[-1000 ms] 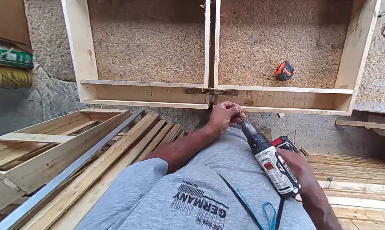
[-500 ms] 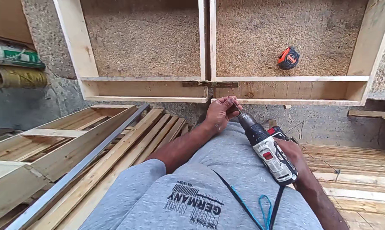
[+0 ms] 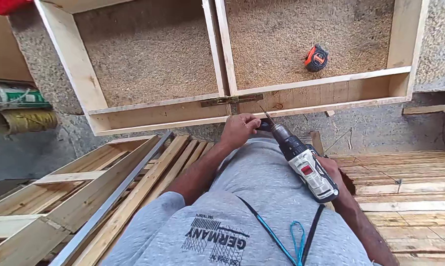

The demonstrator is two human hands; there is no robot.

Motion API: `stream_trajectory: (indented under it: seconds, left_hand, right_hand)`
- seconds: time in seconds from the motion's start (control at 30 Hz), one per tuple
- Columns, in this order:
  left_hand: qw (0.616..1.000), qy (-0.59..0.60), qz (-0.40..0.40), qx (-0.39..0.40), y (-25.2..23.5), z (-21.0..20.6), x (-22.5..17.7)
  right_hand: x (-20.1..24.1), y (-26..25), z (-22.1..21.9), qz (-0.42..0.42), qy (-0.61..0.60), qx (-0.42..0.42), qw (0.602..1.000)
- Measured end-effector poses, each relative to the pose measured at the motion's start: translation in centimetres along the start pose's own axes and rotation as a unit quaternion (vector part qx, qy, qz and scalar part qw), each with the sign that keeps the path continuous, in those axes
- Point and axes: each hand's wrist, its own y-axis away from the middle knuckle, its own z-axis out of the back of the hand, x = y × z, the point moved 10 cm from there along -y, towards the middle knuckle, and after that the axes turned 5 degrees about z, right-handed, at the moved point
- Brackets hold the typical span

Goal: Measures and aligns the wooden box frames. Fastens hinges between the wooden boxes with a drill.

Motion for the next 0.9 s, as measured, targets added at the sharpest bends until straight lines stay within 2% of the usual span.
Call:
stream_trajectory:
  seconds: [0.03,0.1,0.2,0.3,0.5,0.73,0.9]
  left_hand:
    - [0.991,-0.112,-0.036,-0.060,-0.5,1.3,-0.7]
    - [0.960,-0.256,-0.060,-0.099,-2.5,1.8,-1.7]
    - [0.922,-0.386,0.019,-0.023,-6.7,-0.2,-0.8]
    - [0.914,-0.397,0.077,0.028,-9.0,-1.6,0.7]
    - [0.895,-0.434,0.097,0.025,-8.8,-2.7,-0.2]
    - [0.880,-0.470,0.060,0.038,-9.2,-5.6,-2.1]
    - [0.891,-0.446,0.084,0.017,-8.4,-3.6,-1.8]
  right_hand:
    - [0.0,0.1,0.2,-0.008,0.002,-0.006,1.000]
    - [-0.8,0.8,0.3,-0.014,0.009,-0.021,1.000]
    - [-1.3,1.6,0.5,-0.009,0.016,-0.044,0.999]
    - [-1.3,2.2,0.7,0.000,0.006,-0.062,0.998]
    - [-1.4,2.8,1.1,-0.015,0.021,-0.067,0.997]
    - [-2.3,3.0,1.3,-0.010,0.008,-0.063,0.998]
    - [-2.5,2.9,1.5,-0.025,0.011,-0.058,0.998]
